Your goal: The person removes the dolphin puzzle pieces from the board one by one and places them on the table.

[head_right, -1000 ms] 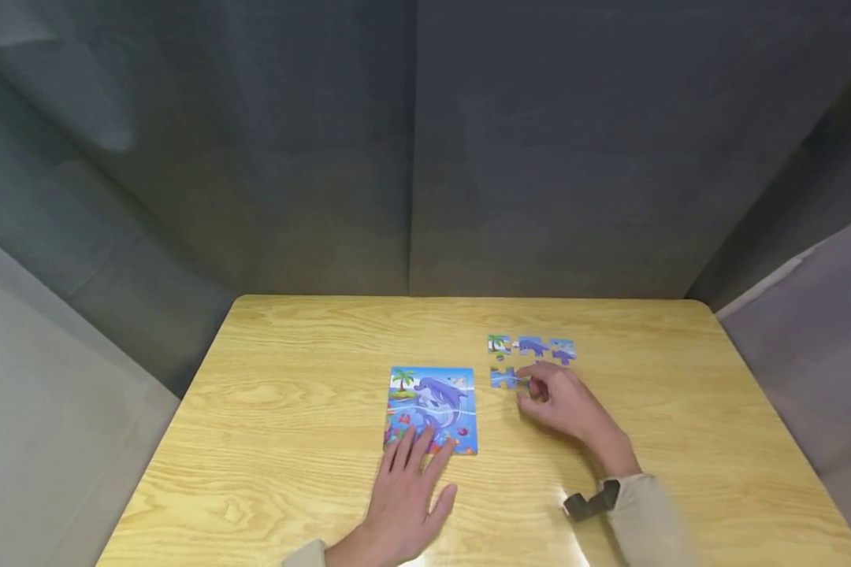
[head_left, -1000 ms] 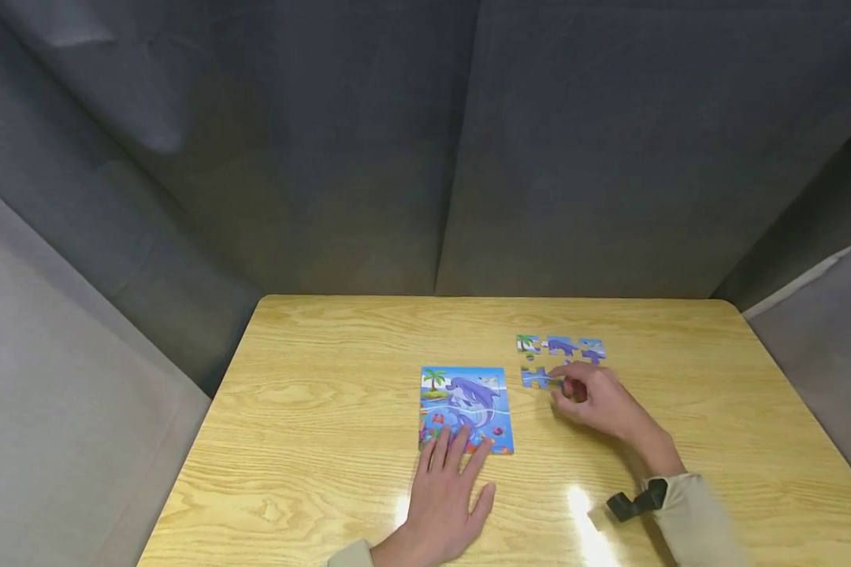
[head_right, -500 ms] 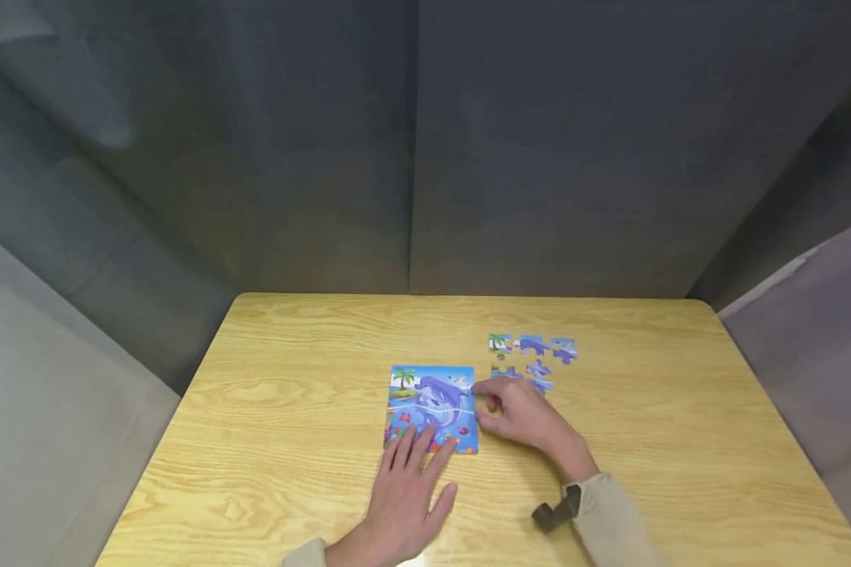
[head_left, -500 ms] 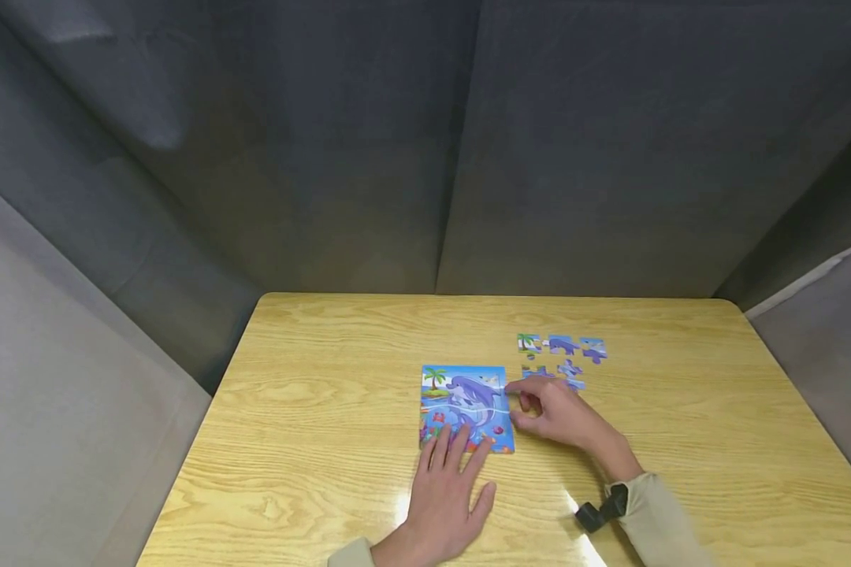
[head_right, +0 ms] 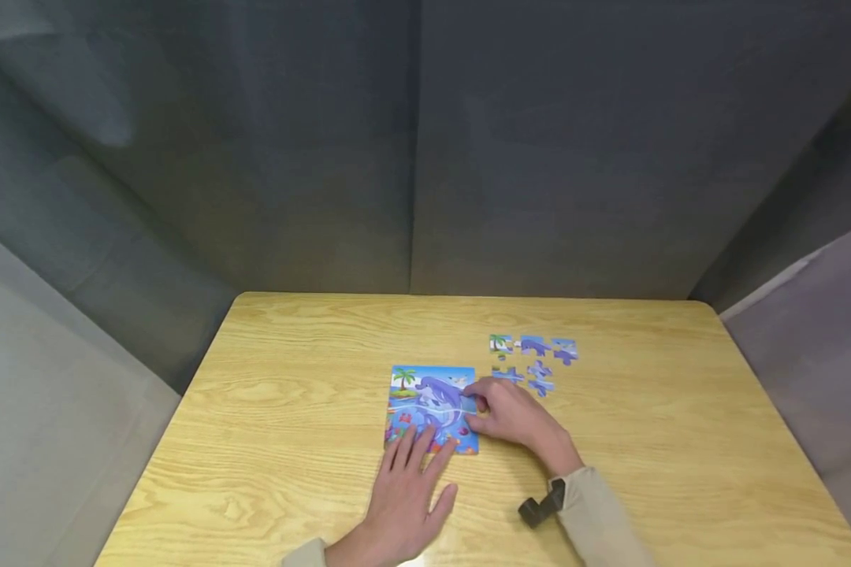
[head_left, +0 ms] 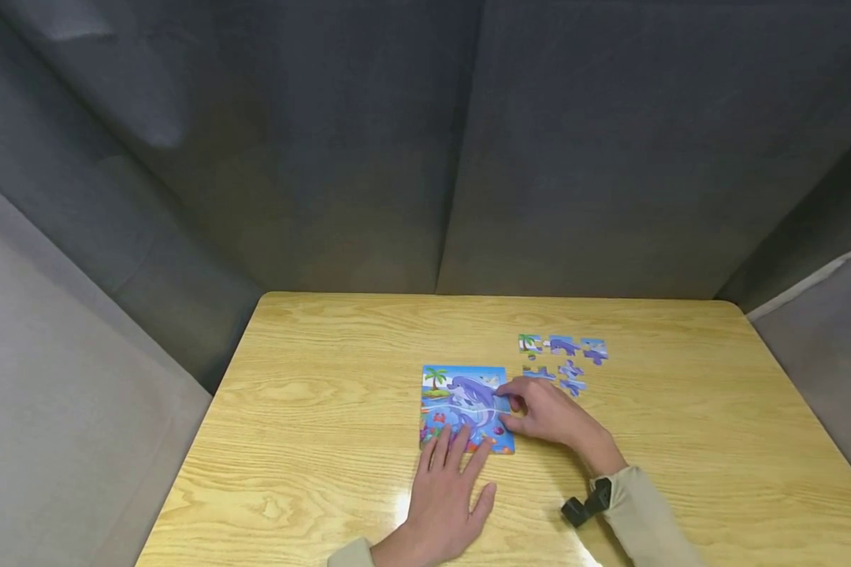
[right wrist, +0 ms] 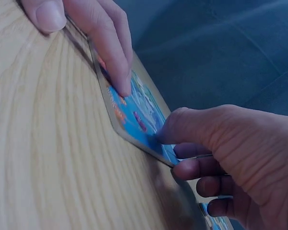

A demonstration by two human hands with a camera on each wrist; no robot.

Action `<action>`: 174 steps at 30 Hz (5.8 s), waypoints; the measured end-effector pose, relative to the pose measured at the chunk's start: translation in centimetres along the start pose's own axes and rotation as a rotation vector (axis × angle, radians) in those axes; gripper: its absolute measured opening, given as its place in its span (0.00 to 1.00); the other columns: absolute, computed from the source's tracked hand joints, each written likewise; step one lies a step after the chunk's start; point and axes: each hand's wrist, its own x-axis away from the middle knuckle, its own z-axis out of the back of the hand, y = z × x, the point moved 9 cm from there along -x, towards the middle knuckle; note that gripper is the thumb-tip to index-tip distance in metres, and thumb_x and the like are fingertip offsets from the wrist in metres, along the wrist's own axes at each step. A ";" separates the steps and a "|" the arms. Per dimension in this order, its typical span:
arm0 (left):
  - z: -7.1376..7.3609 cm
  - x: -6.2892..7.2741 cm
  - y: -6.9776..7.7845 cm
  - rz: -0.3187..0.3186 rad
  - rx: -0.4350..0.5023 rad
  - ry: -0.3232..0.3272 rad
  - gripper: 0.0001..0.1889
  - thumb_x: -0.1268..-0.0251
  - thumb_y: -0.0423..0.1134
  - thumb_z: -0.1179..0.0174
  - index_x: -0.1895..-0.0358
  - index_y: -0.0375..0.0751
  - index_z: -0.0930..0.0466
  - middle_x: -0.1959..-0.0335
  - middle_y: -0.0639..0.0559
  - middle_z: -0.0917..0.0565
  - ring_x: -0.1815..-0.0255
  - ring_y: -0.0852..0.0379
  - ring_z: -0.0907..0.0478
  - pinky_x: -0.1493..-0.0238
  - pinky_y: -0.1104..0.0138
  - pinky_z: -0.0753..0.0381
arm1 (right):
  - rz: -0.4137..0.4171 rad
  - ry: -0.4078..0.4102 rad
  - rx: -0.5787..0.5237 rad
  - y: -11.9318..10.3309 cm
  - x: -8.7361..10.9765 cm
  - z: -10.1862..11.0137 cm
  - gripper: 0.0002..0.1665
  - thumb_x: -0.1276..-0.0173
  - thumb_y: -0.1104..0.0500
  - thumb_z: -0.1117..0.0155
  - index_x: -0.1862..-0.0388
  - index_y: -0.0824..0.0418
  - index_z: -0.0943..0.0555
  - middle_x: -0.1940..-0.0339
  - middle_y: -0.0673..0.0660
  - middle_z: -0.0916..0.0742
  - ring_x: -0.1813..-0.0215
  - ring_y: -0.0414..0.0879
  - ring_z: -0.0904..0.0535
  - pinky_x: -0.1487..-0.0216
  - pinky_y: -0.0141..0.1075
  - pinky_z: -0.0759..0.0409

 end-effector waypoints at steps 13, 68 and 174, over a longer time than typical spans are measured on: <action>0.2 0.1 -0.1 0.011 -0.044 0.025 0.33 0.17 0.62 0.63 0.16 0.58 0.46 0.16 0.45 0.43 0.18 0.35 0.48 0.24 0.40 0.42 | -0.057 -0.086 -0.129 0.1 -0.4 -0.7 0.23 0.41 0.61 0.23 0.47 0.66 0.15 0.74 0.49 0.19 0.74 0.34 0.31 0.67 0.31 0.27; 0.3 0.0 -0.2 0.020 -0.018 0.024 0.33 0.17 0.62 0.63 0.16 0.59 0.45 0.16 0.46 0.43 0.18 0.35 0.48 0.25 0.40 0.40 | 0.042 0.089 -0.180 0.7 -0.5 -0.6 0.23 0.48 0.58 0.15 0.54 0.58 0.13 0.67 0.52 0.21 0.70 0.45 0.26 0.70 0.30 0.28; 1.0 0.2 0.1 -0.016 -0.013 0.110 0.31 0.19 0.59 0.57 0.18 0.55 0.39 0.19 0.43 0.38 0.20 0.34 0.43 0.26 0.41 0.38 | -0.362 0.117 -0.268 17.7 9.2 8.9 0.24 0.34 0.64 0.24 0.43 0.72 0.19 0.71 0.55 0.21 0.73 0.39 0.29 0.72 0.31 0.30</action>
